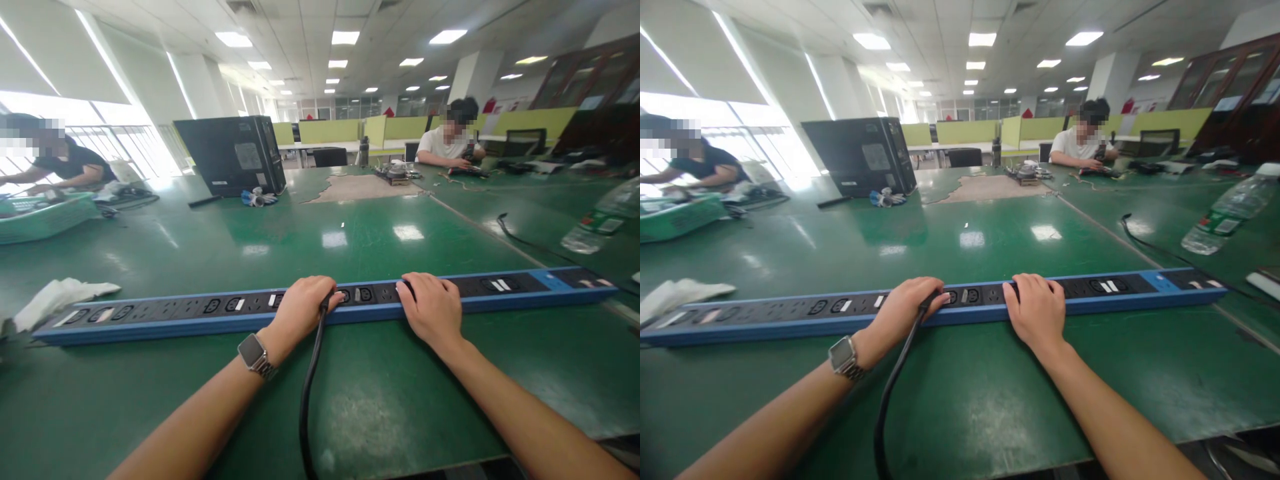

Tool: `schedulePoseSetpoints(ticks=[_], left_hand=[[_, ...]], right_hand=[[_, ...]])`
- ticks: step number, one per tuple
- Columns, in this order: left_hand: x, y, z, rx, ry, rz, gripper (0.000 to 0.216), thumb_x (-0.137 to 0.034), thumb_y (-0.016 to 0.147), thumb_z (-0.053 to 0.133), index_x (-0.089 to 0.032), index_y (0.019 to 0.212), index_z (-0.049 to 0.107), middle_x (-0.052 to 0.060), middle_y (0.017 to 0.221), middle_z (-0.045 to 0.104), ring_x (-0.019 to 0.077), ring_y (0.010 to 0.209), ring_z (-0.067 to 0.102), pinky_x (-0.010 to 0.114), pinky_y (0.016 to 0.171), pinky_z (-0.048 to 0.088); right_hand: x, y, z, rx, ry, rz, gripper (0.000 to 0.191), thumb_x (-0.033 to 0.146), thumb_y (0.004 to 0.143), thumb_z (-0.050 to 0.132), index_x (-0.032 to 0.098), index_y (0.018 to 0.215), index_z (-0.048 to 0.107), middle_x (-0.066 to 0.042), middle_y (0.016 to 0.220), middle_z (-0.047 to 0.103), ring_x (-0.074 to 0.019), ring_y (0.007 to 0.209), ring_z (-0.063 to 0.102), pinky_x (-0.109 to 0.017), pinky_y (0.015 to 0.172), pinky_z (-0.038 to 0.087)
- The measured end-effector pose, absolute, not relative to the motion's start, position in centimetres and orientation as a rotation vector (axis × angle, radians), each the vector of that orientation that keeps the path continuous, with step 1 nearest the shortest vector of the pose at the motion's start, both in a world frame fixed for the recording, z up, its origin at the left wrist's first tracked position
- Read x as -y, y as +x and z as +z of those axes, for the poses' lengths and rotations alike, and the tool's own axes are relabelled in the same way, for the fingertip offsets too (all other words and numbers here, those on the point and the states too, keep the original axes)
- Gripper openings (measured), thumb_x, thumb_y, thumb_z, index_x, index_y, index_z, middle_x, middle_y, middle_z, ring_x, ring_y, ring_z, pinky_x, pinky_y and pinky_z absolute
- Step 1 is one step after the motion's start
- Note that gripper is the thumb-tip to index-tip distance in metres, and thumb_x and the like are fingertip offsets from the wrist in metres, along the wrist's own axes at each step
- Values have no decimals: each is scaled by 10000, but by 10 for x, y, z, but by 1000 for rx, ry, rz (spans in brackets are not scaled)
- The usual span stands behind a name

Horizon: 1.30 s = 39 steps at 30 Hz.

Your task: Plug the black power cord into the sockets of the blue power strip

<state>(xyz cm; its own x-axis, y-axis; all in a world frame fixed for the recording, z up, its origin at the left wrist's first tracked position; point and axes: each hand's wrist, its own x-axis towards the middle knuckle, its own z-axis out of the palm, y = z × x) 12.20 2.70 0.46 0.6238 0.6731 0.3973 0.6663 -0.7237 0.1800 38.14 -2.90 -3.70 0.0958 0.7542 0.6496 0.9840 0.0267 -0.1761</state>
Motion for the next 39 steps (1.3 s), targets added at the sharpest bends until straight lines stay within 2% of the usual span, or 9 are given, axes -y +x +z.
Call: schedulePoseSetpoints(ticks=[4, 6, 11, 13, 18, 27, 33, 39], left_hand=[[-23, 108, 3, -1114, 2778, 765, 281, -449, 960, 512, -205, 1045, 623, 66, 949, 722, 216, 874, 679, 319, 798, 510], [-22, 104, 5, -1080, 2730, 776, 279, -455, 954, 514, -216, 1053, 620, 58, 952, 724, 207, 858, 680, 305, 777, 513], [-15, 139, 17, -1221, 2333, 1200, 285, -436, 974, 458, -204, 1064, 596, 42, 877, 718, 166, 756, 671, 261, 698, 505], [-12, 167, 19, -1179, 2325, 1108, 292, -438, 962, 485, -206, 1101, 594, 41, 861, 722, 170, 737, 675, 261, 682, 505], [-21, 215, 16, -1143, 2368, 738, 261, -432, 955, 502, -209, 985, 634, 60, 849, 734, 215, 795, 704, 296, 713, 519], [-28, 222, 14, -1127, 2525, 541, 315, -496, 968, 461, -224, 1032, 607, 62, 898, 734, 237, 817, 704, 319, 710, 517], [-9, 224, 11, -1071, 2824, 623, 279, -432, 1000, 418, -204, 1078, 560, 78, 1024, 705, 243, 960, 669, 338, 814, 502], [-7, 227, 17, -1221, 2832, 455, 283, -438, 1004, 384, -202, 1034, 536, 90, 949, 704, 257, 864, 682, 350, 719, 497]], right_hand=[[29, 381, -37, 1709, -1762, -500, 333, 394, 984, 427, 187, 1008, 686, -55, 1057, 742, -219, 1021, 639, -385, 911, 310], [28, 380, -37, 1699, -1766, -497, 333, 393, 985, 425, 187, 1003, 687, -54, 1052, 743, -217, 1018, 638, -383, 906, 310], [28, 380, -37, 1700, -1779, -501, 330, 392, 986, 424, 187, 1002, 683, -62, 1057, 742, -221, 1023, 631, -382, 914, 295], [28, 380, -37, 1706, -1781, -502, 331, 392, 989, 420, 187, 1016, 679, -67, 1068, 740, -222, 1028, 626, -382, 917, 291], [29, 381, -37, 1723, -1779, -487, 342, 388, 996, 402, 187, 1036, 676, -81, 1077, 739, -224, 1044, 611, -375, 902, 291], [29, 381, -35, 1726, -1786, -468, 309, 362, 987, 417, 185, 1035, 666, -77, 1082, 732, -221, 1043, 607, -377, 908, 287], [30, 380, -35, 1729, -1776, -468, 299, 359, 990, 425, 187, 1038, 665, -61, 1074, 733, -213, 1047, 606, -373, 905, 290], [30, 380, -36, 1732, -1768, -476, 306, 344, 995, 404, 189, 1047, 662, -78, 1082, 734, -221, 1048, 602, -375, 904, 289]])
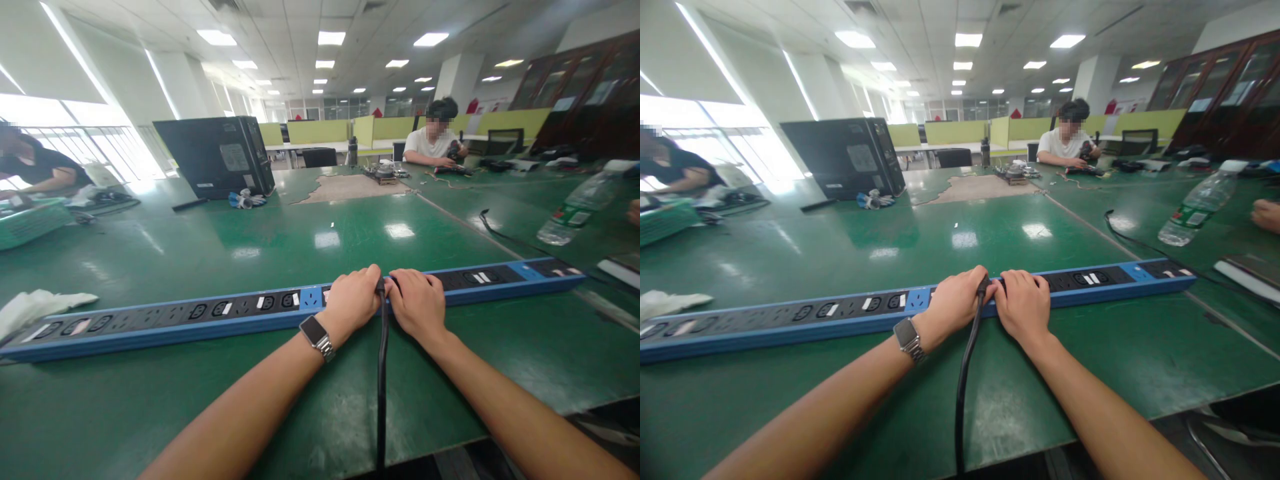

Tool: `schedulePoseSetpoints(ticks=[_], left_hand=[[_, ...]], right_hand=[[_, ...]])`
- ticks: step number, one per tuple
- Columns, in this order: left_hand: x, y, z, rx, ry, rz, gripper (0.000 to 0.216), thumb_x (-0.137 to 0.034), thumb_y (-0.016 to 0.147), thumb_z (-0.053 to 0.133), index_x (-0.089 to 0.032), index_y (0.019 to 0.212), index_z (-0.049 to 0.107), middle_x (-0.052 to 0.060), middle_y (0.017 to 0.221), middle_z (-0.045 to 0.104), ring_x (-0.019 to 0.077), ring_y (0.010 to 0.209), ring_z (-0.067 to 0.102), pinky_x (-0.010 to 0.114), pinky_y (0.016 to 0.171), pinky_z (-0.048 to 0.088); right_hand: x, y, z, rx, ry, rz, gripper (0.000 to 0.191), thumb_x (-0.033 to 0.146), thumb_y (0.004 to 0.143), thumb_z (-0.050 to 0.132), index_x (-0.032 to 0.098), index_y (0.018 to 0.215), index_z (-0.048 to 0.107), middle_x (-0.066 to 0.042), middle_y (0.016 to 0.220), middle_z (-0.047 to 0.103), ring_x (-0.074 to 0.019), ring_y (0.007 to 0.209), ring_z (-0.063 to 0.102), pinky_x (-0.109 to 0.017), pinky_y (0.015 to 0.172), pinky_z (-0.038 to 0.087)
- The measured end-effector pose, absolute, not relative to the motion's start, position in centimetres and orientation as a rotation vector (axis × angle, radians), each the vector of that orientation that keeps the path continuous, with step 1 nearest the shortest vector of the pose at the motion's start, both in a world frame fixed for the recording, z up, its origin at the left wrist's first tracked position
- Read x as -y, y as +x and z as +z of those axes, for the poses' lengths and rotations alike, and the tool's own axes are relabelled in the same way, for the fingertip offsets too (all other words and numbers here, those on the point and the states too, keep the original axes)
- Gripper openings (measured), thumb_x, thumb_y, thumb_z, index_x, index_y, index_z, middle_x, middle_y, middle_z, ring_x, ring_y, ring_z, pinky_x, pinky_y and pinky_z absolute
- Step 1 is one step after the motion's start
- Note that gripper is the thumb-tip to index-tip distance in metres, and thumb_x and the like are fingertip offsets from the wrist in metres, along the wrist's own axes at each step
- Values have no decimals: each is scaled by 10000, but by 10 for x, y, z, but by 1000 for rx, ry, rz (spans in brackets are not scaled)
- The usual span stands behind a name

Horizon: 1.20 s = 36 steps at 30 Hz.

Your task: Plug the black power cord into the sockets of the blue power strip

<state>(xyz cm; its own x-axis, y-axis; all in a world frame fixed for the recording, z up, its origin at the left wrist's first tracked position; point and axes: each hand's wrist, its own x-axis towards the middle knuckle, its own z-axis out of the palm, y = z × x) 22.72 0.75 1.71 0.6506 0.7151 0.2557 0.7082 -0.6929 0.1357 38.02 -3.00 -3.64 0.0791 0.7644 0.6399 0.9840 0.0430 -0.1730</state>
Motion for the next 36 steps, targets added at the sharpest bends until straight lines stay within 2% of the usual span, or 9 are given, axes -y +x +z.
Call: schedulePoseSetpoints(ticks=[8, 17, 19, 22, 24, 26, 28, 32, 36], left_hand=[[2, 244, 4, -1432, 2688, 652, 176, -322, 1002, 407, -199, 998, 534, 99, 950, 706, 252, 915, 668, 382, 820, 470], [-5, 225, 0, -1154, 2763, 695, 186, -357, 981, 460, -207, 1012, 565, 85, 925, 706, 274, 903, 665, 397, 798, 498], [-7, 230, 3, -1128, 2548, 897, 206, -372, 990, 449, -211, 1070, 549, 76, 927, 709, 237, 867, 676, 360, 777, 513], [-14, 226, 18, -1092, 2034, 1366, 283, -400, 1029, 339, -206, 1191, 467, 76, 1011, 707, 163, 854, 685, 284, 758, 530], [-19, 202, 28, -1073, 1892, 1526, 306, -423, 1017, 365, -200, 1208, 454, 79, 1034, 711, 154, 885, 689, 276, 788, 536], [-22, 158, 33, -1096, 2010, 1477, 347, -439, 939, 534, -200, 1188, 493, 68, 1009, 730, 170, 917, 688, 285, 829, 534], [-22, 104, 30, -1228, 2140, 1321, 311, -453, 884, 594, -208, 1075, 578, 59, 1013, 745, 179, 901, 693, 285, 825, 539], [-19, 11, 12, -1635, 2198, 1088, 377, -533, 845, 561, -228, 1034, 676, 45, 978, 762, 228, 894, 712, 315, 819, 555], [-15, -14, 8, -1719, 2269, 957, 421, -566, 838, 536, -244, 1073, 672, 41, 967, 763, 244, 871, 719, 314, 797, 558]], right_hand=[[31, 383, -38, 1753, -1752, -483, 291, 302, 987, 398, 194, 1052, 659, -73, 1091, 733, -220, 1064, 602, -377, 913, 287], [30, 381, -36, 1740, -1783, -482, 280, 307, 978, 417, 192, 1040, 665, -65, 1086, 734, -217, 1055, 613, -376, 897, 292], [29, 381, -36, 1736, -1791, -486, 284, 324, 973, 425, 192, 1029, 671, -64, 1070, 739, -220, 1035, 618, -375, 884, 294], [29, 383, -38, 1736, -1776, -494, 302, 347, 972, 425, 193, 1030, 678, -61, 1074, 741, -219, 1030, 623, -374, 890, 294], [28, 384, -39, 1731, -1760, -497, 316, 357, 975, 414, 197, 1032, 681, -59, 1081, 741, -216, 1039, 623, -374, 902, 294], [29, 384, -40, 1722, -1755, -497, 326, 365, 978, 406, 200, 1026, 684, -60, 1081, 741, -218, 1043, 622, -376, 910, 293], [28, 384, -40, 1718, -1759, -495, 327, 370, 978, 408, 202, 1019, 685, -59, 1074, 743, -220, 1039, 625, -378, 911, 294], [28, 383, -39, 1711, -1768, -491, 319, 370, 978, 415, 200, 1016, 682, -53, 1068, 742, -219, 1034, 632, -382, 912, 297], [29, 382, -39, 1711, -1778, -495, 319, 369, 982, 411, 201, 1021, 679, -53, 1073, 741, -218, 1045, 632, -381, 919, 298]])
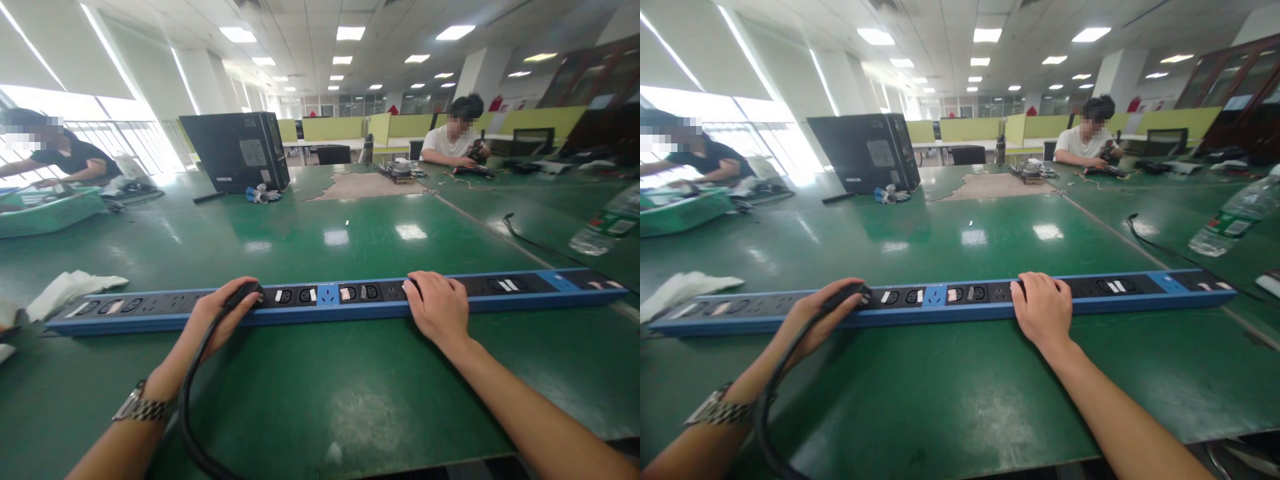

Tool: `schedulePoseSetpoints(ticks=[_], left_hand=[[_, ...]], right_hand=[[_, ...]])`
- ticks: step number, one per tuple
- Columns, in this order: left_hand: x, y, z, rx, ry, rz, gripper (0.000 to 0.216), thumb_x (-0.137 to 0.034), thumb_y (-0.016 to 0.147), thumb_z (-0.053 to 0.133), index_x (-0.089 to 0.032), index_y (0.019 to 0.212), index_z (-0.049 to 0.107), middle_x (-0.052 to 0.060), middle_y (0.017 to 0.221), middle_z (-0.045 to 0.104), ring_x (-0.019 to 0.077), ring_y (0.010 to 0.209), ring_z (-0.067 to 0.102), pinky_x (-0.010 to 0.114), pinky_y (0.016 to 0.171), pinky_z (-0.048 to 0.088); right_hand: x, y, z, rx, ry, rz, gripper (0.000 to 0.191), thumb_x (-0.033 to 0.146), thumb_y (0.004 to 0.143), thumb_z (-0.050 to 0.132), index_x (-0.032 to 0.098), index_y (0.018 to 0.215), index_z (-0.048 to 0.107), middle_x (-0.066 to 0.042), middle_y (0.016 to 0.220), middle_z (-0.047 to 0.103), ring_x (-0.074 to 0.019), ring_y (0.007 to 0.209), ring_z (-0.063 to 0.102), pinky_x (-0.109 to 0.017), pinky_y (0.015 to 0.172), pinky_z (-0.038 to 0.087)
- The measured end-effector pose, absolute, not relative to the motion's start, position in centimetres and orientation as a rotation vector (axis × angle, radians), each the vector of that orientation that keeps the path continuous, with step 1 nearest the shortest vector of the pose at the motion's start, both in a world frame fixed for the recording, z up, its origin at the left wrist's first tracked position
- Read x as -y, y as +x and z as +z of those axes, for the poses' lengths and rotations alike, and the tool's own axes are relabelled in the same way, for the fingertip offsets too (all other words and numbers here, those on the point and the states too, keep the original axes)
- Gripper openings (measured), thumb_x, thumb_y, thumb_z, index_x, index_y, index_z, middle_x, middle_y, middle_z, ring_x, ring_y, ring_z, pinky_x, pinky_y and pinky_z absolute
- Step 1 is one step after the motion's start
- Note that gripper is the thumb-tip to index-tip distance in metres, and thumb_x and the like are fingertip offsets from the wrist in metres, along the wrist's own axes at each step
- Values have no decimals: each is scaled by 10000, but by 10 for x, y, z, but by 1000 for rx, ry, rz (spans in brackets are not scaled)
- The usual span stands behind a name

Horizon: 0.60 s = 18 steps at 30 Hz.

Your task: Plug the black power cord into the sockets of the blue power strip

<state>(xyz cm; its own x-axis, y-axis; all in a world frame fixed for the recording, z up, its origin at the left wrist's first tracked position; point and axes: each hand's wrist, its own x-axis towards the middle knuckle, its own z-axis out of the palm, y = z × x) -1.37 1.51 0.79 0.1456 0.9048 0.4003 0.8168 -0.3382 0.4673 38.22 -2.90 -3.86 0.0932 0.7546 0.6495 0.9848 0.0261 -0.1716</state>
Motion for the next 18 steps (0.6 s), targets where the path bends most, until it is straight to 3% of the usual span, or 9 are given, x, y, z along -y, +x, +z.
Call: schedulePoseSetpoints(ticks=[10, 15, 18], left_hand=[[-13, -3, 2, -1582, 2471, 922, 389, -563, 848, 555, -245, 1048, 657, 56, 987, 753, 241, 879, 702, 354, 856, 544], [-6, 29, 9, -1759, 2026, 1503, 395, -519, 927, 477, -223, 1147, 620, 49, 1026, 743, 211, 949, 696, 323, 863, 535], [-4, 71, 15, -1560, 2152, 1301, 342, -489, 919, 503, -224, 1084, 641, 29, 973, 742, 192, 880, 697, 285, 796, 533]], right_hand=[[29, 382, -38, 1709, -1771, -490, 321, 367, 984, 416, 192, 1023, 682, -57, 1079, 740, -220, 1060, 632, -381, 917, 299], [29, 382, -39, 1715, -1766, -503, 316, 368, 984, 424, 188, 1017, 682, -60, 1076, 740, -224, 1049, 635, -383, 920, 301], [29, 381, -39, 1709, -1768, -503, 319, 368, 986, 422, 186, 1020, 682, -64, 1078, 740, -221, 1051, 633, -380, 917, 304]])
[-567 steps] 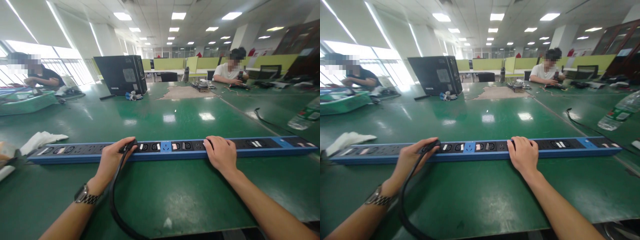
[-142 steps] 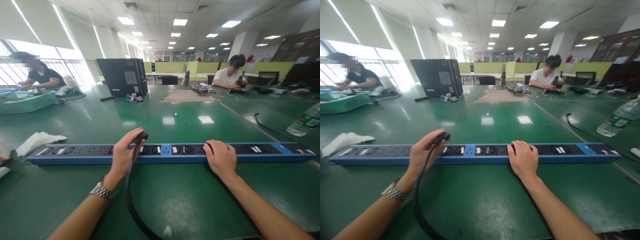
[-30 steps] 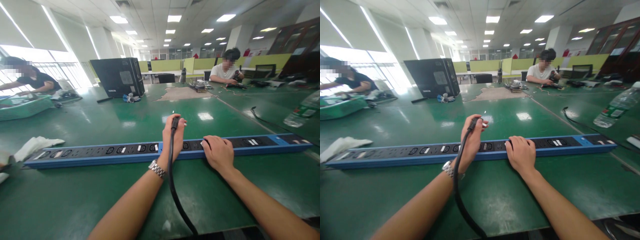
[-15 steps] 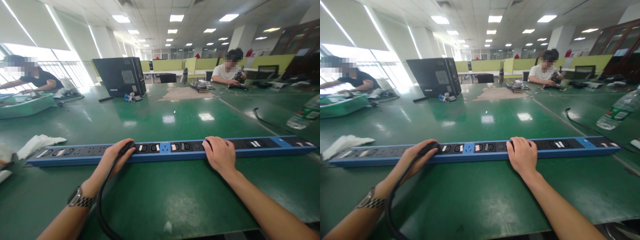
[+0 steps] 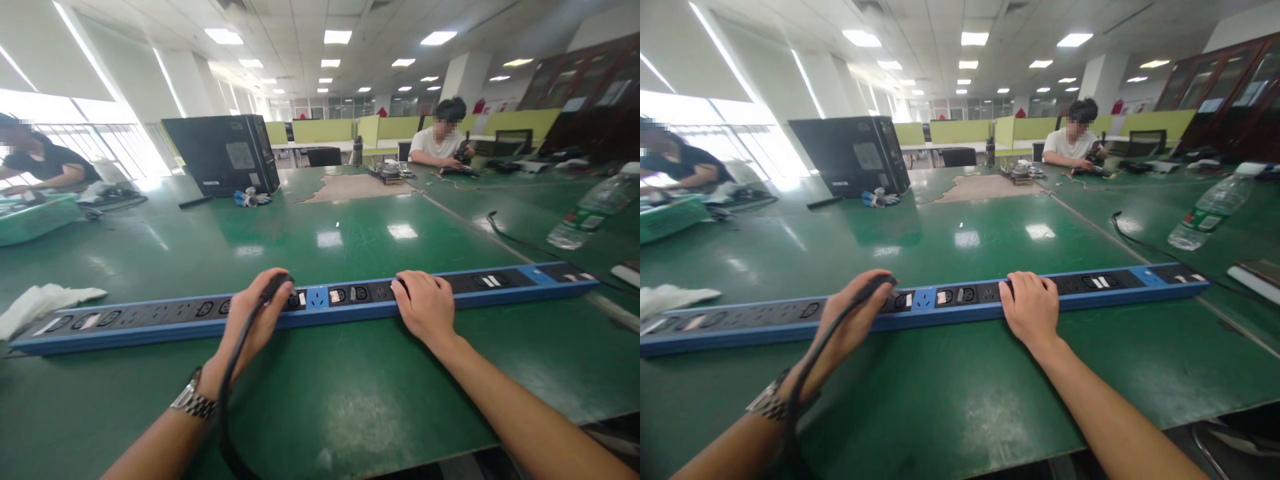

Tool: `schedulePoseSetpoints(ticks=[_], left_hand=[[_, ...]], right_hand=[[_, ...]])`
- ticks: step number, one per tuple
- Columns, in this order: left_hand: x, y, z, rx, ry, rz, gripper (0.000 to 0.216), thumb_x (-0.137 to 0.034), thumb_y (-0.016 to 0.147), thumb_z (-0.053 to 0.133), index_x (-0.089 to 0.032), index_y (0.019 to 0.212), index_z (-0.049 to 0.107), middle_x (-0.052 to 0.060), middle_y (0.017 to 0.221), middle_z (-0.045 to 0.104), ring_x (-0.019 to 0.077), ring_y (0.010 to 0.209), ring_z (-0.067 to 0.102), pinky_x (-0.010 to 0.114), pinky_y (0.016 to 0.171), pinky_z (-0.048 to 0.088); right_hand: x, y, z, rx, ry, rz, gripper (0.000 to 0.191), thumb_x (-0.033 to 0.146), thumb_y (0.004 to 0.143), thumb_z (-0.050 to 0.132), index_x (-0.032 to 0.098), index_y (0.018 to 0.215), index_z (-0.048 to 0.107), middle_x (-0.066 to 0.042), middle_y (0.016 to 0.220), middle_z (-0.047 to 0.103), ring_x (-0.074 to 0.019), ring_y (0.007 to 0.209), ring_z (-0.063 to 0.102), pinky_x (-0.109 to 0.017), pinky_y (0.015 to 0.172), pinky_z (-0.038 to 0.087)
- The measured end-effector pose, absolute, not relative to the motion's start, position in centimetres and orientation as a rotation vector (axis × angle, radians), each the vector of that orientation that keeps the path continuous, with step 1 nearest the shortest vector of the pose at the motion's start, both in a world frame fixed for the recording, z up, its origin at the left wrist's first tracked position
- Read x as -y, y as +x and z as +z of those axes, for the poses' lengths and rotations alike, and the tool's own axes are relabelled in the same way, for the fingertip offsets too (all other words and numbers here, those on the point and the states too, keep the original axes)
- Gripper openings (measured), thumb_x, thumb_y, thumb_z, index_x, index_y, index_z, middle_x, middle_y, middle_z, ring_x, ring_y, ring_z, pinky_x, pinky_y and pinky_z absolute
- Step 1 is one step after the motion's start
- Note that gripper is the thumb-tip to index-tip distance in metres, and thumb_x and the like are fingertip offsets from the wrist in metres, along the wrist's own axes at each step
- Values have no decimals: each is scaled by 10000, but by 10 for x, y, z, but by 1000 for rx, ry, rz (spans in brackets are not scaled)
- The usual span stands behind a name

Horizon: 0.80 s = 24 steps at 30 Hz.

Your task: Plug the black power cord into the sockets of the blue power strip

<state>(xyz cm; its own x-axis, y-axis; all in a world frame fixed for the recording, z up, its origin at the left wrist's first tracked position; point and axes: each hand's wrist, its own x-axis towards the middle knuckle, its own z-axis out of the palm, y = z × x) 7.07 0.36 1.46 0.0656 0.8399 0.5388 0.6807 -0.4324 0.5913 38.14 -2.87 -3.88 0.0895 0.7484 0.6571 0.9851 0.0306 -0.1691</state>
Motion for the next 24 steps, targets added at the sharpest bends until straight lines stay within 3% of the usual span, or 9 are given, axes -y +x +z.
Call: schedulePoseSetpoints(ticks=[3, 11, 14, 20, 24], left_hand=[[-5, 102, 15, -1387, 2318, 1011, 314, -472, 926, 478, -224, 1020, 647, 23, 898, 730, 195, 816, 686, 290, 755, 520], [-11, 106, 21, -1454, 2489, 705, 294, -468, 957, 435, -240, 1023, 609, 37, 868, 708, 223, 809, 675, 307, 725, 488], [-9, 107, 19, -1481, 2526, 701, 283, -452, 968, 425, -237, 1020, 601, 39, 862, 712, 225, 802, 679, 311, 725, 493], [-4, 115, 7, -1409, 2695, 726, 255, -350, 953, 472, -193, 1108, 600, 110, 1067, 717, 265, 974, 666, 405, 897, 492], [-11, 117, 14, -1369, 2384, 999, 262, -419, 939, 508, -215, 1064, 615, 52, 934, 736, 208, 824, 681, 317, 774, 517]], right_hand=[[29, 381, -38, 1712, -1770, -502, 313, 364, 986, 427, 187, 1016, 682, -57, 1076, 739, -216, 1050, 634, -379, 912, 306], [29, 381, -38, 1712, -1764, -503, 317, 373, 986, 425, 188, 1017, 680, -55, 1073, 739, -218, 1046, 634, -380, 908, 303], [29, 381, -37, 1714, -1763, -498, 321, 373, 989, 418, 188, 1013, 678, -60, 1069, 740, -221, 1047, 632, -380, 915, 301], [29, 380, -37, 1708, -1767, -497, 308, 366, 987, 427, 189, 1024, 676, -52, 1076, 737, -220, 1045, 632, -383, 918, 301], [28, 381, -38, 1705, -1766, -496, 302, 366, 986, 431, 191, 1017, 675, -51, 1072, 738, -220, 1040, 632, -384, 912, 303]])
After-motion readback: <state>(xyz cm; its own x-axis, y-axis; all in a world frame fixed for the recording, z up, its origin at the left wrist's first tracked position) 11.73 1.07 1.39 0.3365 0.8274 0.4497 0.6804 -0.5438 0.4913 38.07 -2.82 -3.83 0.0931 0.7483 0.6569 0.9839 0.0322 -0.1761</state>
